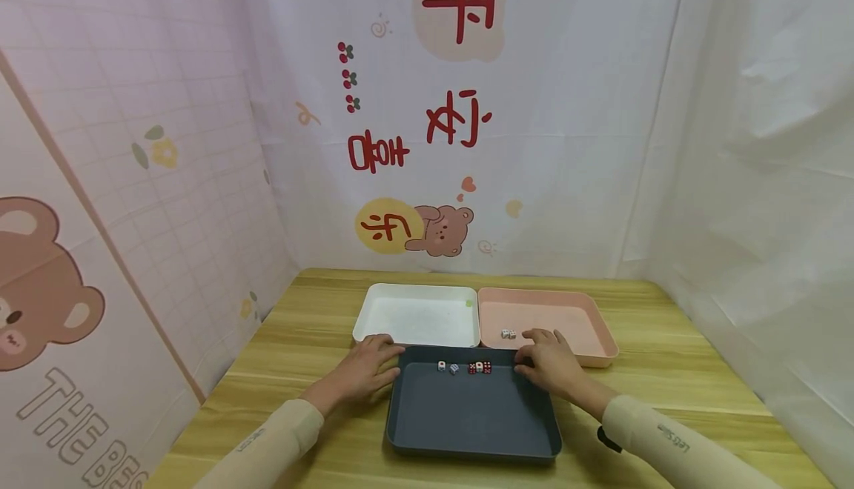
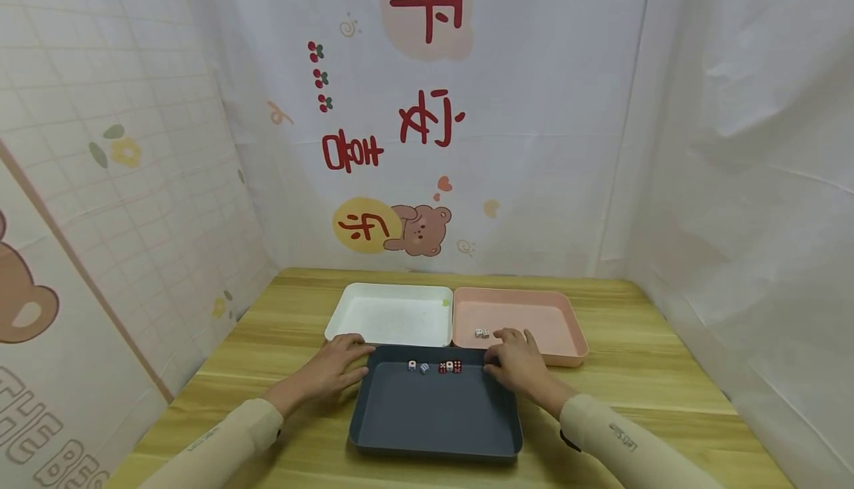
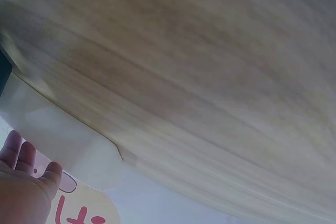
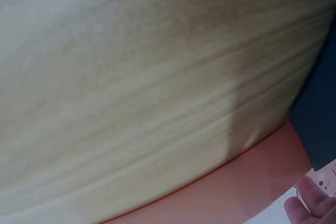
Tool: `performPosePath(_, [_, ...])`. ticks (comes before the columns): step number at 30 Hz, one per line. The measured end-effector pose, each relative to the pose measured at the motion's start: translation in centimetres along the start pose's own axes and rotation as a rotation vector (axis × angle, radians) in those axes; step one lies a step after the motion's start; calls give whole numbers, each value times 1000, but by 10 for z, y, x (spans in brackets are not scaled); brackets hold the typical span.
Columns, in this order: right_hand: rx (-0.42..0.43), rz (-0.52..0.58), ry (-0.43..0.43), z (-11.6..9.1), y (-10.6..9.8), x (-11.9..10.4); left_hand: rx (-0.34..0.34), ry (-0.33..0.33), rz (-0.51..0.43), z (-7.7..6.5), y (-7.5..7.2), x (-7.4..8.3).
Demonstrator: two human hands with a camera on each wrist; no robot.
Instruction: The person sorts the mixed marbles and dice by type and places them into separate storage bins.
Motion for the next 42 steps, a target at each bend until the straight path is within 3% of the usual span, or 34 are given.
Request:
performPosePath(13, [-49,-91,25,1,11,1,-12,-22,10,0,0,-1])
performPosePath(42, [20,-24,-1,7,10,-11,-2,-11,27,0,1,-1])
Point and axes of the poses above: each hand's wrist, its own z-axis towards the middle knuckle, its own y-axis out of the palm, x = y × z, the point moved 10 cm from there along z, towards the middle knuckle, and after that the axes turned 12 degrees about -z, right-handed, at the moved point
